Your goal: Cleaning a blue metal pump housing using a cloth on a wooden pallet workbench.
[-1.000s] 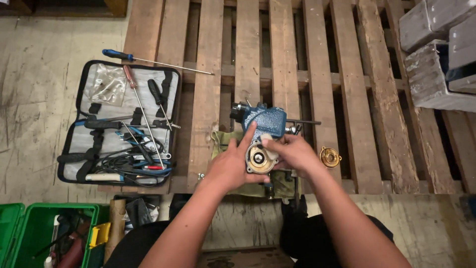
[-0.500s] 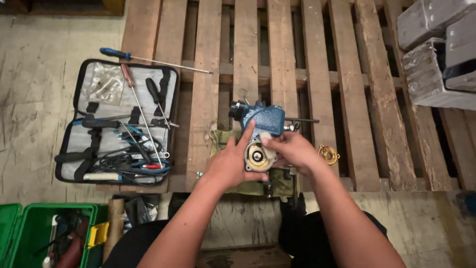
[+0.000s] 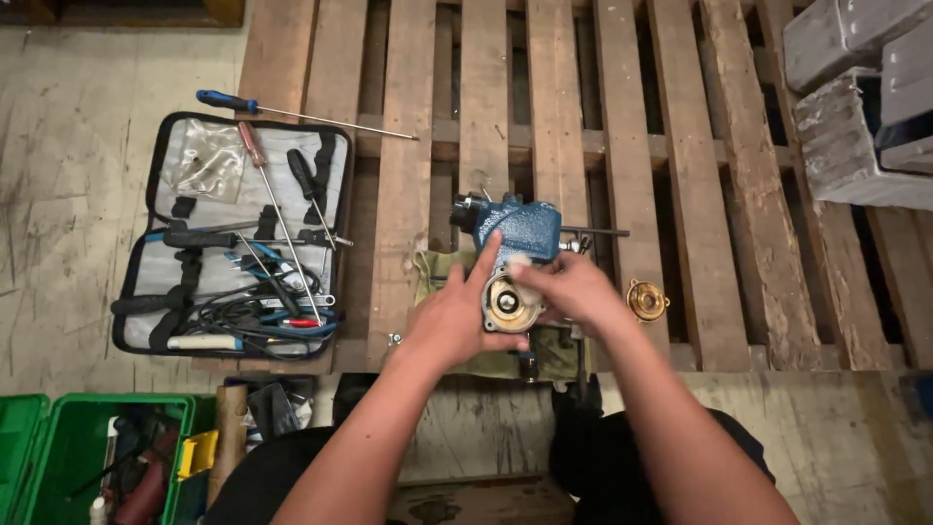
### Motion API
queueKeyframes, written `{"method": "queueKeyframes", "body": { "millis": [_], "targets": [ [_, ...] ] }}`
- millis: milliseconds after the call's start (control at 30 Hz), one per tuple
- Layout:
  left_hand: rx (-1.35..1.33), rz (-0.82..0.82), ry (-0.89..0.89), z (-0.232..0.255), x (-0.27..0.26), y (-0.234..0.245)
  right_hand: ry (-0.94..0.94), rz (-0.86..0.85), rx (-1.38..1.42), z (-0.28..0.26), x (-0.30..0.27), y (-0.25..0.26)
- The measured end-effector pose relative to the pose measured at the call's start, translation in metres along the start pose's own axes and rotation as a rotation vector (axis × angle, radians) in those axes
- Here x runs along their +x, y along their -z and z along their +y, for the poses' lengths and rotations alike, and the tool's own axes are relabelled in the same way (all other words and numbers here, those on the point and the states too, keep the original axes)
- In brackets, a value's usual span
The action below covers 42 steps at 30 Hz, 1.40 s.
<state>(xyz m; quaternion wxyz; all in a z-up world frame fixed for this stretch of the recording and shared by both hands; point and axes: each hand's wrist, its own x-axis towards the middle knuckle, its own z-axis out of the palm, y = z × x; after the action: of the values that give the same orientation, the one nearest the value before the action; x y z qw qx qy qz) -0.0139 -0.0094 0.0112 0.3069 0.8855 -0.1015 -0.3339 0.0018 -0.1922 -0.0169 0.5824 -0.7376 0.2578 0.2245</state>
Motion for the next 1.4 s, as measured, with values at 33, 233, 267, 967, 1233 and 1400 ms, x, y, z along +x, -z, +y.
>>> {"method": "queueKeyframes", "body": {
  "millis": [33, 233, 267, 967, 1233, 1400],
  "targets": [
    [0.002, 0.002, 0.0, 0.0, 0.001, 0.001, 0.002, -0.001, 0.001, 0.003, 0.004, -0.003],
    [0.002, -0.003, -0.019, 0.003, -0.001, 0.001, 0.027, 0.033, -0.047, 0.0, 0.001, -0.004],
    [-0.008, 0.004, -0.018, 0.004, -0.001, 0.001, 0.011, 0.025, -0.029, -0.003, -0.002, -0.005],
    [-0.037, 0.036, -0.059, -0.002, -0.001, -0.003, -0.035, 0.072, -0.117, -0.008, -0.009, -0.019],
    [-0.064, 0.043, -0.032, -0.001, 0.001, -0.006, -0.039, 0.128, -0.29, 0.009, 0.009, -0.016],
    [-0.081, 0.031, -0.067, -0.014, 0.012, -0.01, 0.011, -0.027, -0.032, 0.027, 0.023, 0.004]
  ]
}}
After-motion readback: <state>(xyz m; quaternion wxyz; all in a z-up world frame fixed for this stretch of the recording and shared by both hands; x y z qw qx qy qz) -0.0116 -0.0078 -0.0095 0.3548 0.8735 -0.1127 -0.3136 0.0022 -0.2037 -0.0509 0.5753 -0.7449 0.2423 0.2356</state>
